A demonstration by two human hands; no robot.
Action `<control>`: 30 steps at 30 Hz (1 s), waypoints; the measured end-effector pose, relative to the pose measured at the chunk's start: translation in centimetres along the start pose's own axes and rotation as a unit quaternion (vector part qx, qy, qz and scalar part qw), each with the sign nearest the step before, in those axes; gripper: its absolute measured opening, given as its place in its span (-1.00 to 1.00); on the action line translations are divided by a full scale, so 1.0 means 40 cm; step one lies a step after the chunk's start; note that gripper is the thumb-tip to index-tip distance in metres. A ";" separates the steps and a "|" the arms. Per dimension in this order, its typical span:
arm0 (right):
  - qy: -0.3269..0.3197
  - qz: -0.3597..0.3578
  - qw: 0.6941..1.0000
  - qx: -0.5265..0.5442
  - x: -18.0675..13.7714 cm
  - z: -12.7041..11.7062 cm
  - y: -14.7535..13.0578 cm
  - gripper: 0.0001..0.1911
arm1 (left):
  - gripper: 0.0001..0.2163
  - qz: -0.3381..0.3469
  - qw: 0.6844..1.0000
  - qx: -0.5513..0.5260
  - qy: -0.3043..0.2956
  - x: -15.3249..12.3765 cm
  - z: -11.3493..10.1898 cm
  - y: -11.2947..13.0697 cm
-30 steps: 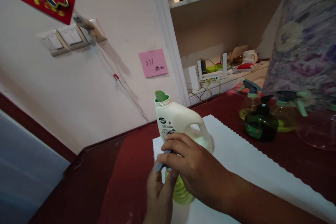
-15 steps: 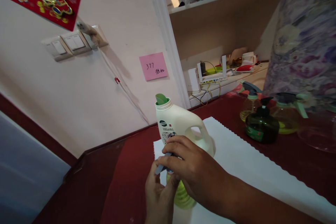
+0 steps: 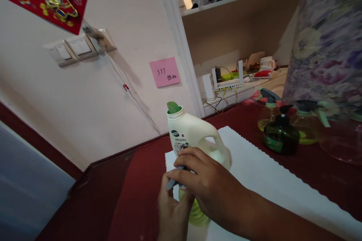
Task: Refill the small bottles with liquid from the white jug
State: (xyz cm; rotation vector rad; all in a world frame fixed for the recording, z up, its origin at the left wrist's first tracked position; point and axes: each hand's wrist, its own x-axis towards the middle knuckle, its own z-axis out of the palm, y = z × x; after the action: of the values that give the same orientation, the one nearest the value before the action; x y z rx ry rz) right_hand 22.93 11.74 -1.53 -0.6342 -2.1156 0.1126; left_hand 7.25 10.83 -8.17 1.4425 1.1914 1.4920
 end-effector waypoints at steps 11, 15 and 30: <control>0.006 0.002 1.000 -0.003 0.002 -0.002 0.006 -0.70 | -0.64 -0.036 0.998 0.018 0.056 -0.035 -0.014 -0.016; 0.001 0.005 1.000 -0.001 0.001 -0.002 0.002 -0.74 | -0.59 -0.003 1.000 -0.012 0.011 -0.017 -0.006 -0.009; 0.000 -0.016 1.000 -0.014 0.002 -0.006 0.004 -0.74 | -0.65 -0.043 0.999 0.002 0.020 -0.026 -0.027 -0.022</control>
State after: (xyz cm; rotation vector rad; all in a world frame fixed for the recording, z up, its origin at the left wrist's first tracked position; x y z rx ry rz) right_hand 23.13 11.89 -1.39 -0.6166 -2.1303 0.0663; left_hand 6.21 9.98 -9.25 1.3520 1.2649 1.4675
